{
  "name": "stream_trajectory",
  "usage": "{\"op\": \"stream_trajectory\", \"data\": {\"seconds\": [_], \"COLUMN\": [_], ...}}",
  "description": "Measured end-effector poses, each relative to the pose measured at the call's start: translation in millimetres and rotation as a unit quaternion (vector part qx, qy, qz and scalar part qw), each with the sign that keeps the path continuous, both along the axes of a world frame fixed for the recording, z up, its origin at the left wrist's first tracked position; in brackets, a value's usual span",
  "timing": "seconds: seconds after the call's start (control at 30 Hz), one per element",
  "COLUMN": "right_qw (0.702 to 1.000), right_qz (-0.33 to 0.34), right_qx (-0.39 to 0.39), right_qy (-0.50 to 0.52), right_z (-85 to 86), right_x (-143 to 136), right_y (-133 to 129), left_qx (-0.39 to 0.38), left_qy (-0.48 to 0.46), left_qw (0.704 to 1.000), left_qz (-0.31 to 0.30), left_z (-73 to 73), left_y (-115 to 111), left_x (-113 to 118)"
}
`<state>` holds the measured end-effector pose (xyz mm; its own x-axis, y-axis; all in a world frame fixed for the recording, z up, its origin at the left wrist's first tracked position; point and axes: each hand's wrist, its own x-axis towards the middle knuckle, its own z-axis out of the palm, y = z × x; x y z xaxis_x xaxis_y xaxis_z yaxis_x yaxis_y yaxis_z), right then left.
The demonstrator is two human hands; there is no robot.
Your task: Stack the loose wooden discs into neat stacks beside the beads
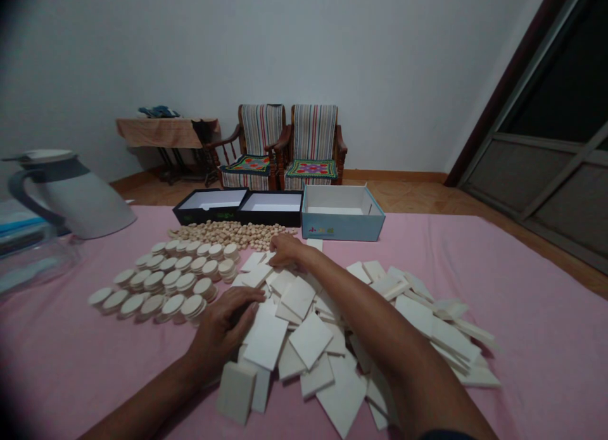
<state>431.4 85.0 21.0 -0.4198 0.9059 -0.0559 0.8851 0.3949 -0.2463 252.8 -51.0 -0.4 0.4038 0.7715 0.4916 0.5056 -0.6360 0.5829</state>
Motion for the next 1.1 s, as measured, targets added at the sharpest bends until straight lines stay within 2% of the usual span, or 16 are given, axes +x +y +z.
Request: {"op": "stream_trajectory", "data": {"seconds": [0.23,0.33,0.57,0.87,1.1], "right_qw": [1.000,1.000,0.989,0.975,0.972], "right_qz": [0.013,0.009,-0.122,-0.211,-0.224], "right_qx": [-0.003,0.013,0.073,0.042,0.057], "right_qy": [-0.004,-0.011,-0.047,-0.058,-0.034], "right_z": [2.6,9.0,28.6,17.0,12.6], "right_x": [0,5,24,8,-13], "right_y": [-1,-5,-22,-23,-12], "left_qx": [-0.006,-0.001,0.001,-0.004,0.003], "left_qy": [0.004,0.003,-0.001,-0.004,-0.006], "left_qw": [1.000,1.000,1.000,1.000,1.000], "left_qz": [-0.005,-0.002,-0.004,-0.008,-0.009], "left_z": [2.6,2.3,-0.3,1.8,3.3], "left_y": [-1,0,0,0,-1], "left_x": [0,0,1,0,1]}}
